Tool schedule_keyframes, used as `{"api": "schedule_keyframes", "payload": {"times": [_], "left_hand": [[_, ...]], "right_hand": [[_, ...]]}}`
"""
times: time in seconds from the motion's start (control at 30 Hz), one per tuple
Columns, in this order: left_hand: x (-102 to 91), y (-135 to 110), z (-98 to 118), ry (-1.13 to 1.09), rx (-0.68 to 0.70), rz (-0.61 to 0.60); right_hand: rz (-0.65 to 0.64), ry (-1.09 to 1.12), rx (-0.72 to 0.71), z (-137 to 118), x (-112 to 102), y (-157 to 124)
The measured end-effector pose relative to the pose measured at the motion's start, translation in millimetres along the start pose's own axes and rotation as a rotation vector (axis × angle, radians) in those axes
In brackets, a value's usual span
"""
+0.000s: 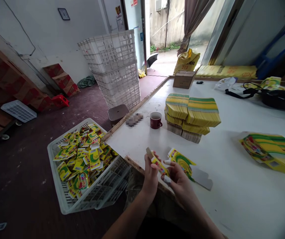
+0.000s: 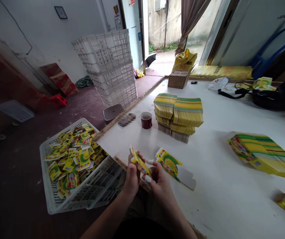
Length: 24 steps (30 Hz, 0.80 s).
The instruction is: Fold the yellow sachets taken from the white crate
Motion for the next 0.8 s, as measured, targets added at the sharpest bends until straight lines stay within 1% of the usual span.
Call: {"api": "schedule_keyframes", "payload": {"times": [0.03, 0.07, 0.13, 0.17, 0.2, 0.23, 0.27, 0.3, 0.33, 0.37, 0.4, 0.43, 0.47, 0.5, 0.53, 0.57, 0.63, 0.67, 0.7, 0.73, 0.8], "left_hand": [[-0.1, 1, -2, -0.004, -0.028, -0.022], [-1.8, 2, -3, -0.014, -0.055, -0.015], [-8.1, 6, -2, -0.001, -0.1, 0.036], [-11.9, 8, 2, 0.029, -0.11, 0.054], [-15.1, 10, 8, 0.077, -0.099, 0.044], [-17.5, 12, 17, 0.14, -0.086, 0.007], [-20.3, 14, 28, 0.215, -0.052, -0.027], [-21.2, 14, 41, 0.295, 0.02, -0.09], [-21.1, 14, 51, 0.389, 0.051, -0.162], [-20.8, 14, 59, 0.515, 0.059, -0.205], [-19.3, 13, 63, 0.691, 0.055, -0.234], [-16.4, 12, 63, 0.874, 0.023, -0.269], [-12.4, 9, 59, 1.018, -0.027, -0.313], [-7.7, 6, 53, 1.122, -0.075, -0.346], [-3.0, 3, 47, 1.176, -0.113, -0.356], [1.0, 0, 41, 1.187, -0.137, -0.335], [4.7, -2, 34, 1.14, -0.133, -0.201], [4.2, -3, 32, 1.108, -0.116, -0.119], [3.0, -4, 31, 1.082, -0.1, -0.058], [1.8, -4, 30, 1.062, -0.074, -0.022], [0.2, -6, 30, 1.059, -0.015, -0.023]], "right_hand": [[0.042, -0.006, -0.02, 1, -6, 2], [0.072, -0.016, -0.036, 1, -12, 3], [0.098, -0.094, -0.066, 0, -24, 6], [0.102, -0.168, -0.108, -3, -30, 8], [0.1, -0.263, -0.178, -10, -36, 9], [0.089, -0.386, -0.273, -19, -41, 11], [0.075, -0.533, -0.387, -30, -44, 11], [0.055, -0.691, -0.497, -41, -46, 11], [0.026, -0.837, -0.589, -51, -45, 10], [-0.019, -0.953, -0.655, -60, -43, 9], [-0.08, -1.025, -0.702, -65, -39, 8], [-0.151, -1.053, -0.737, -69, -33, 7], [-0.203, -1.049, -0.765, -71, -27, 5], [-0.212, -1.034, -0.786, -72, -22, 2], [-0.171, -1.017, -0.799, -72, -17, -1], [-0.08, -1.003, -0.798, -71, -13, -4], [0.169, -0.929, -0.743, -65, -10, -13], [0.26, -0.825, -0.678, -59, -10, -17], [0.31, -0.675, -0.597, -52, -9, -19], [0.33, -0.489, -0.503, -43, -9, -20], [0.342, -0.153, -0.318, -31, -11, -18]]}}
Point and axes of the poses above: each hand's wrist, its own y-axis towards the middle knuckle, its own x-axis out of the palm, z = x × y, the point moved 5 cm from there along y, towards the middle knuckle, and after that the axes turned 12 degrees about -x, right-handed, at the moved point
